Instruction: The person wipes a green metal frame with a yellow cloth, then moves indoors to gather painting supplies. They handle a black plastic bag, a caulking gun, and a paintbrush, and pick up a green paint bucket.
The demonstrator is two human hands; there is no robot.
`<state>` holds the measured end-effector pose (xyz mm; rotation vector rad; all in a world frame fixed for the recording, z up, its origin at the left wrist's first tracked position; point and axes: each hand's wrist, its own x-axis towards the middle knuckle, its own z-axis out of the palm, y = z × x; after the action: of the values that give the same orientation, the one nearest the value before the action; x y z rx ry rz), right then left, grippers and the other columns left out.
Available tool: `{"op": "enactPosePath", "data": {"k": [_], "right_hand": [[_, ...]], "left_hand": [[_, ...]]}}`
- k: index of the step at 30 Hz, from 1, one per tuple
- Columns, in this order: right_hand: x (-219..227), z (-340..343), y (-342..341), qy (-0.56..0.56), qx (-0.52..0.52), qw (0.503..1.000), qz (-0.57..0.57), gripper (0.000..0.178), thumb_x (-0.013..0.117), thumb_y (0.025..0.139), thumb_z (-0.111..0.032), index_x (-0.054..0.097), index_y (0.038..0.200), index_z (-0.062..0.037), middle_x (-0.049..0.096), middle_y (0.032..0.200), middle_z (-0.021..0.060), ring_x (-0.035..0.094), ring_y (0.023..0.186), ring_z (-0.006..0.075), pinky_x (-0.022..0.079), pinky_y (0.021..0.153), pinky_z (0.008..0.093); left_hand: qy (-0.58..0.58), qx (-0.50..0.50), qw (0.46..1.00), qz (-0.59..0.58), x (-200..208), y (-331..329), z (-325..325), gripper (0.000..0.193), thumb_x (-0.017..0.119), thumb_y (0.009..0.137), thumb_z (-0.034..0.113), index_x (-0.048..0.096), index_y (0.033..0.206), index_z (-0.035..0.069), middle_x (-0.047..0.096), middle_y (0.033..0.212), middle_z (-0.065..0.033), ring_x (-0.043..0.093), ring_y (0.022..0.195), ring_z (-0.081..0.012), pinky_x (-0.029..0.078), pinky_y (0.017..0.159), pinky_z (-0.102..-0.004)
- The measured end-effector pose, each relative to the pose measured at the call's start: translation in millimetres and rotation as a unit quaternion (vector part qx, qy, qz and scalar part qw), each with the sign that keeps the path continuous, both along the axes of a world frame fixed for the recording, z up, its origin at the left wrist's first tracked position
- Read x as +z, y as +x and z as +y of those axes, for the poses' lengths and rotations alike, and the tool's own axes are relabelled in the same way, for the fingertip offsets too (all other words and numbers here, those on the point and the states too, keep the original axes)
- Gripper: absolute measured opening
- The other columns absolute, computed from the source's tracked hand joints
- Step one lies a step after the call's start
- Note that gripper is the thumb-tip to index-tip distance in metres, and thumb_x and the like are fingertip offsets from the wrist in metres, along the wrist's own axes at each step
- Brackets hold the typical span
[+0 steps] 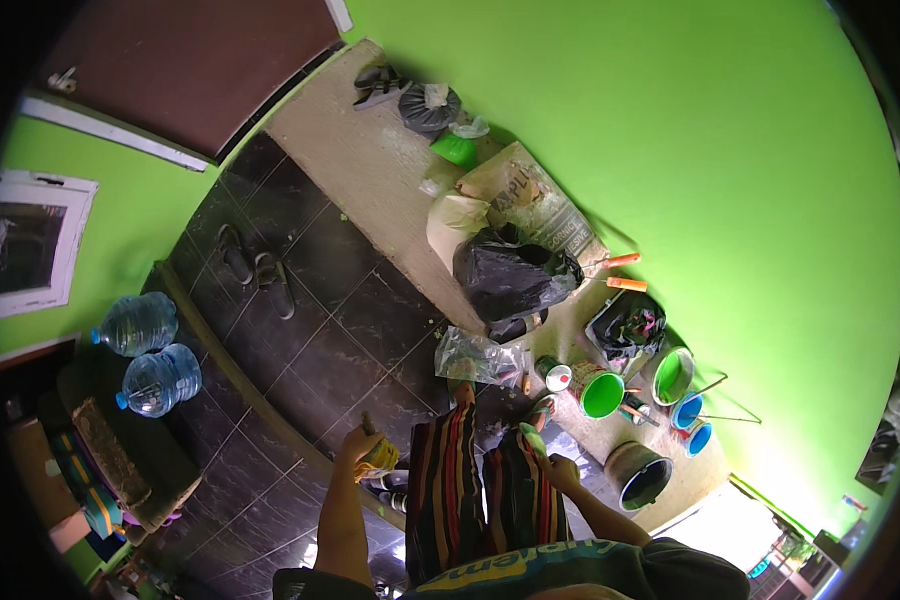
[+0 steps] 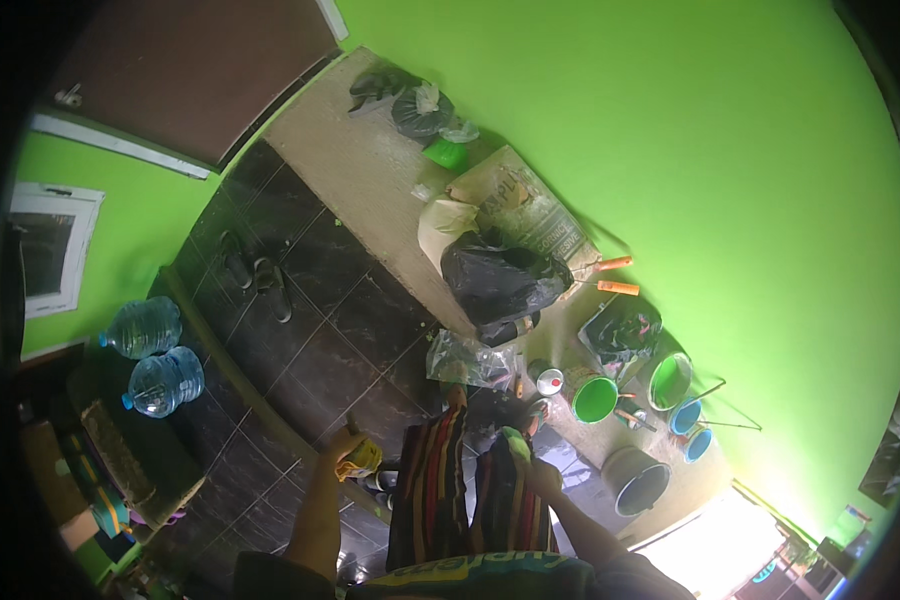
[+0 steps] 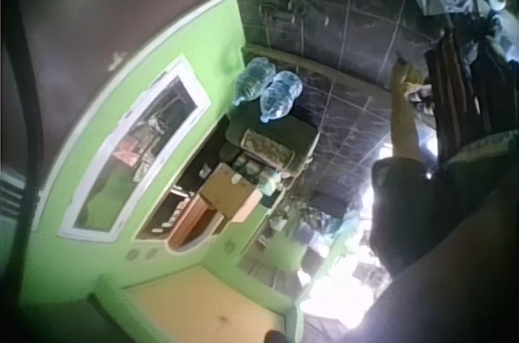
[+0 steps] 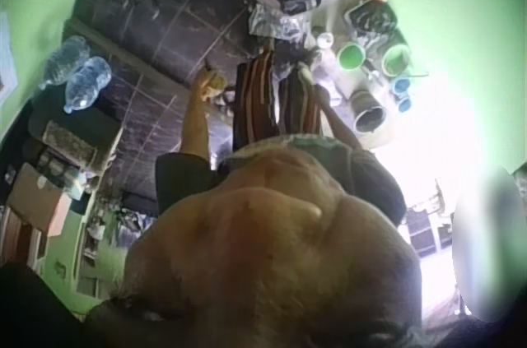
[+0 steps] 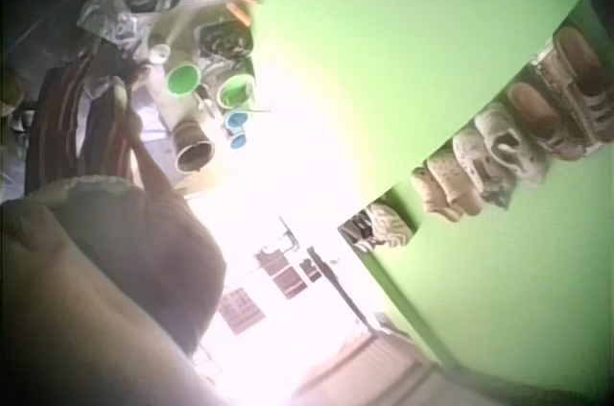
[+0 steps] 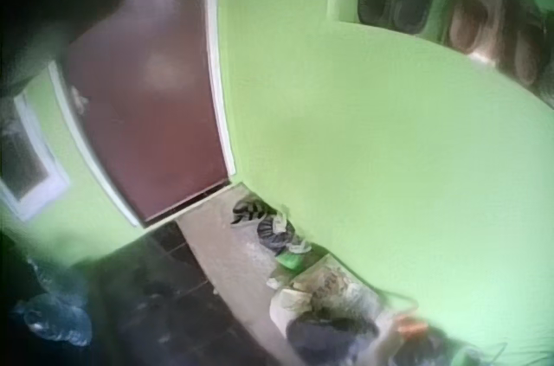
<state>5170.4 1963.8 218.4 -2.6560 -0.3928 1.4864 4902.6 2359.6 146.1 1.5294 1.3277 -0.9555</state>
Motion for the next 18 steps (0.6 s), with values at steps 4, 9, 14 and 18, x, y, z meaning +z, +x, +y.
{"op": "enactPosePath", "data": {"k": [4,9,14,18], "right_hand": [[6.5,-28.4,30.3,0.033,-0.109,0.991,-0.064,0.037,0.059,0.087,-0.037,0.060,0.085,0.0004,0.065,0.069,0.0175,0.065,0.063,0.0298,0.050,0.061,0.0429],[48.1,-29.1,55.6,0.106,-0.131,0.981,-0.101,0.036,0.057,0.088,-0.036,0.055,0.098,-0.0009,0.064,0.071,0.0180,0.065,0.069,0.0359,0.050,0.062,0.0450],[56.5,-45.1,40.1,0.170,-0.065,0.970,-0.162,0.057,0.058,0.084,-0.054,0.064,0.095,0.0019,0.067,0.073,0.0169,0.067,0.070,0.0302,0.051,0.066,0.0392],[91.0,-88.6,-3.6,0.189,-0.077,0.977,-0.069,0.055,0.056,0.087,-0.051,0.062,0.103,0.0016,0.068,0.075,0.0128,0.065,0.066,0.0222,0.051,0.062,0.0343]], "left_hand": [[0.041,0.137,0.987,-0.080,31.9,13.9,-15.3,0.057,0.067,0.076,0.045,0.061,0.111,0.000,0.065,0.103,-0.0236,0.063,0.100,-0.0358,0.048,0.084,-0.0411],[0.025,0.182,0.967,-0.175,15.5,33.2,-72.8,0.057,0.071,0.074,0.046,0.062,0.107,-0.001,0.065,0.101,-0.0235,0.063,0.099,-0.0356,0.048,0.083,-0.0408],[0.096,0.103,0.962,-0.235,73.7,63.4,-99.5,0.064,0.074,0.071,0.052,0.064,0.105,-0.001,0.067,0.098,-0.0198,0.066,0.092,-0.0316,0.049,0.078,-0.0382],[0.067,0.092,0.968,-0.225,126.0,57.6,-123.1,0.066,0.074,0.071,0.054,0.065,0.106,-0.001,0.067,0.098,-0.0183,0.066,0.091,-0.0312,0.049,0.079,-0.0386]]}}
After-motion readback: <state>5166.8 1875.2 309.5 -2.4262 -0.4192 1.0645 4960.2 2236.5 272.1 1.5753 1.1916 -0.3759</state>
